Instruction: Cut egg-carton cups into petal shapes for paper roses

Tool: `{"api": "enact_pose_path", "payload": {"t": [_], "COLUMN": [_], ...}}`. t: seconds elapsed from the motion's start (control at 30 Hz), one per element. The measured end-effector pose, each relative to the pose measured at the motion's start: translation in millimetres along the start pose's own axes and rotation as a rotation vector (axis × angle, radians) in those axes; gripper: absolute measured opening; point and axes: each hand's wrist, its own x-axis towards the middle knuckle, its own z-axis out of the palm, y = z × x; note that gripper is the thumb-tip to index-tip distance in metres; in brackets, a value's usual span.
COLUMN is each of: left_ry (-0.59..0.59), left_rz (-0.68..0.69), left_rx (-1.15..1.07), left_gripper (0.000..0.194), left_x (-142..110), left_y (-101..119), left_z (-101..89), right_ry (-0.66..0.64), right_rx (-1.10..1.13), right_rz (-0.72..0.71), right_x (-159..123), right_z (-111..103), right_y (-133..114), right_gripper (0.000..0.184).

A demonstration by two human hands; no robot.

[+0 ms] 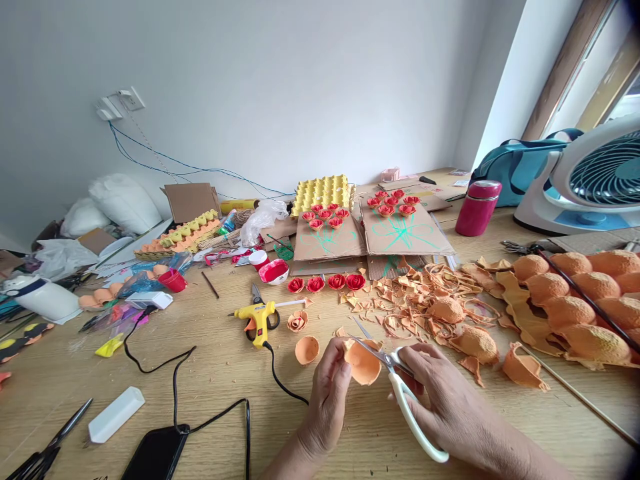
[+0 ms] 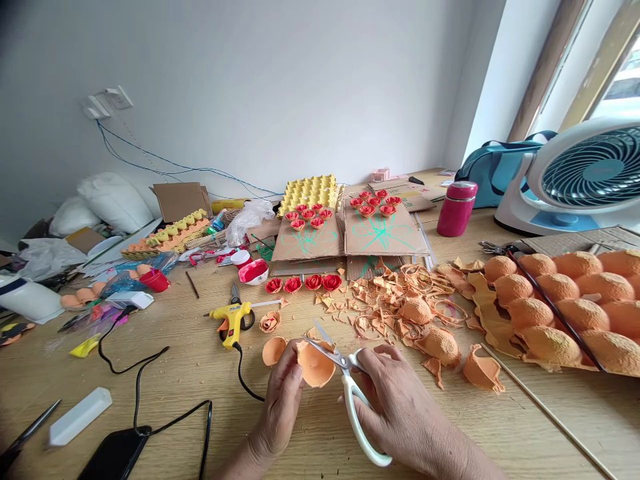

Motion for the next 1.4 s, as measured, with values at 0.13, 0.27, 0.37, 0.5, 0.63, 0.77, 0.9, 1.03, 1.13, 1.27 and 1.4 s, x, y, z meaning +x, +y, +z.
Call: {"api": "enact_pose_path", "payload": {"t": [0.13, 0.27, 0.37, 0.5, 0.63, 0.77, 0.9, 1.03, 1.13, 1.27, 1.4], "left_ry": [0.027, 0.137, 0.188, 0.204, 0.203, 0.172, 0.109, 0.04, 0.032, 0.044, 0.092], "left_rz": [-0.02, -0.05, -0.07, -0.056, -0.042, -0.002, 0.053, 0.12, 0.122, 0.077, -0.017], "left_rx": [-0.044, -0.058, -0.039, -0.011, -0.024, 0.035, 0.131, 0.151, 0.138, 0.105, 0.062], "left_gripper": [0.039, 0.045, 0.044, 0.044, 0.042, 0.032, 0.028, 0.026, 0.025, 0.025, 0.029], "left_x": [-2, -7, -8, -4, 0, 0, 0, 0, 0, 0, -2], "left_y": [-9, -26, -31, -27, -22, -13, 0, 3, 2, 2, -6], "left_z": [-2.6, -8.7, -11.5, -9.7, -6.9, -5.2, -1.9, -0.1, -0.1, -0.4, -2.5], "right_ry": [-0.022, -0.041, -0.032, -0.038, -0.041, -0.044, -0.031, 0.004, 0.009, -0.003, -0.037], "right_rx": [0.0, -0.002, -0.005, 0.004, 0.012, -0.006, -0.011, -0.001, 0.011, 0.023, 0.016], "right_rz": [0.033, 0.055, 0.055, 0.066, 0.069, 0.07, 0.067, 0.011, -0.015, 0.006, 0.059], "right_x": [0, 0, 0, -1, 0, 2, 0, -2, -2, -2, -1], "right_z": [-1, -2, -1, 1, 3, 4, 5, 6, 7, 7, 5], "right_y": [-2, -2, -2, -1, 2, 4, 3, 3, 4, 5, 3], "right_gripper": [0.025, 0.025, 0.024, 0.025, 0.025, 0.024, 0.023, 0.019, 0.016, 0.022, 0.022]}}
